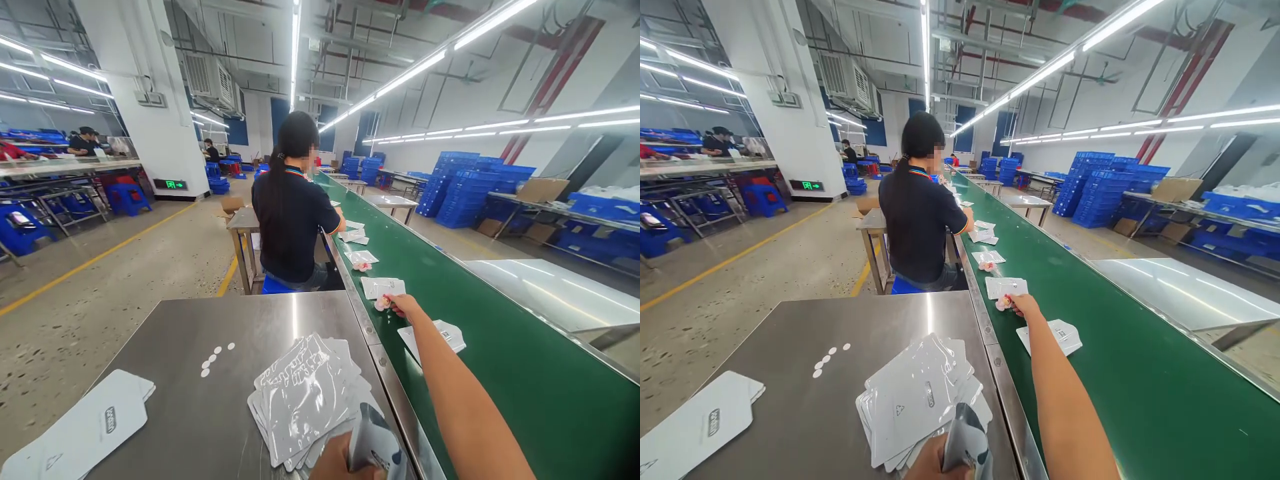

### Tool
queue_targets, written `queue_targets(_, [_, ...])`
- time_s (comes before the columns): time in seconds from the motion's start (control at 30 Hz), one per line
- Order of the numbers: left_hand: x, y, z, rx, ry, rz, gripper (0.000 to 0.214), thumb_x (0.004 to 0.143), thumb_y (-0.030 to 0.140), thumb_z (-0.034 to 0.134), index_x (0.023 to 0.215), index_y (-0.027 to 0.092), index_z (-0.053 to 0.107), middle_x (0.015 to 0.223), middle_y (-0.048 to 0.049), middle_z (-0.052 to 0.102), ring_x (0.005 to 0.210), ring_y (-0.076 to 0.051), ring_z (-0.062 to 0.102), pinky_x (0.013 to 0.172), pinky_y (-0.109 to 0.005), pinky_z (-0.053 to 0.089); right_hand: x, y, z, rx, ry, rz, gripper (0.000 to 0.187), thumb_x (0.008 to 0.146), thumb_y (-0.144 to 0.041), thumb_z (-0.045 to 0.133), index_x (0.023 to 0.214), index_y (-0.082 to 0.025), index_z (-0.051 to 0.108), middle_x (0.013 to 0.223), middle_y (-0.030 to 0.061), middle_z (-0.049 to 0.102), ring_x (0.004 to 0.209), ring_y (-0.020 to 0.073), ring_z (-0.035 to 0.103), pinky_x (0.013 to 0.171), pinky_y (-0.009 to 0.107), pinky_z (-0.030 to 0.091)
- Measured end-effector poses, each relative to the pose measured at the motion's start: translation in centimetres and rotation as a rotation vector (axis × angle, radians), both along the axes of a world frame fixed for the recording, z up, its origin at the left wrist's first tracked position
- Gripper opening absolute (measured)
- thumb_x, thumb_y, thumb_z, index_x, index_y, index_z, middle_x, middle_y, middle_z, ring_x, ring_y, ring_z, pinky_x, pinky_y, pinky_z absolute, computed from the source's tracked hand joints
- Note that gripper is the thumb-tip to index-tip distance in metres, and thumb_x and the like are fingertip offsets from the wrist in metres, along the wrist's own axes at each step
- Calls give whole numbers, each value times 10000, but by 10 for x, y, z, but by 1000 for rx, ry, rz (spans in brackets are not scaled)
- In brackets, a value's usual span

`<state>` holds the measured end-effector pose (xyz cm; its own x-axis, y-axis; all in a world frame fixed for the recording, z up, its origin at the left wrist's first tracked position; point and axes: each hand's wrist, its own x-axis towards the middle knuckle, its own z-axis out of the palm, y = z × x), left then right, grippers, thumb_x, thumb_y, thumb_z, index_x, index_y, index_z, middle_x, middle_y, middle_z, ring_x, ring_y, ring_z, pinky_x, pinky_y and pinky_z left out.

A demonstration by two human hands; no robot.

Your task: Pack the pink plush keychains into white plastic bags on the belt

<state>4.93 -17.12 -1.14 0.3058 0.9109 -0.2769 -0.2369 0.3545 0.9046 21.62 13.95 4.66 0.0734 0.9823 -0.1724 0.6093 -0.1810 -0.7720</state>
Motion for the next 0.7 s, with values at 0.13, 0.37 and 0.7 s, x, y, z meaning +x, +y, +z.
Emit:
queue_targets(0.13, [8,6,22,92,-61,47,464,559,492,735,813,120,623,656,9,510,632,-125,455,624,-227,344,-6,-29,12,100,6,106,212,747,-334,606,626,-166,562,588,-3,572,591,116,519,554,228,416])
queue_targets(0.37, [24,-8,30,225,56,105,315,672,406,680,809,127,627,726,-4,596,697,-145,500,638,-225,380,10,-205,68,354,233,323,268,805,-451,521,778,-189,567,642,-15,576,606,113,524,585,227,422])
queue_targets(0.7, [32,-39,24,325,336,45,267,680,302,675,910,167,664,850,-22,651,772,-185,545,701,-263,411,41,-341,69,564,-278,349,142,854,-317,501,774,-218,566,706,-5,572,623,111,519,557,218,400])
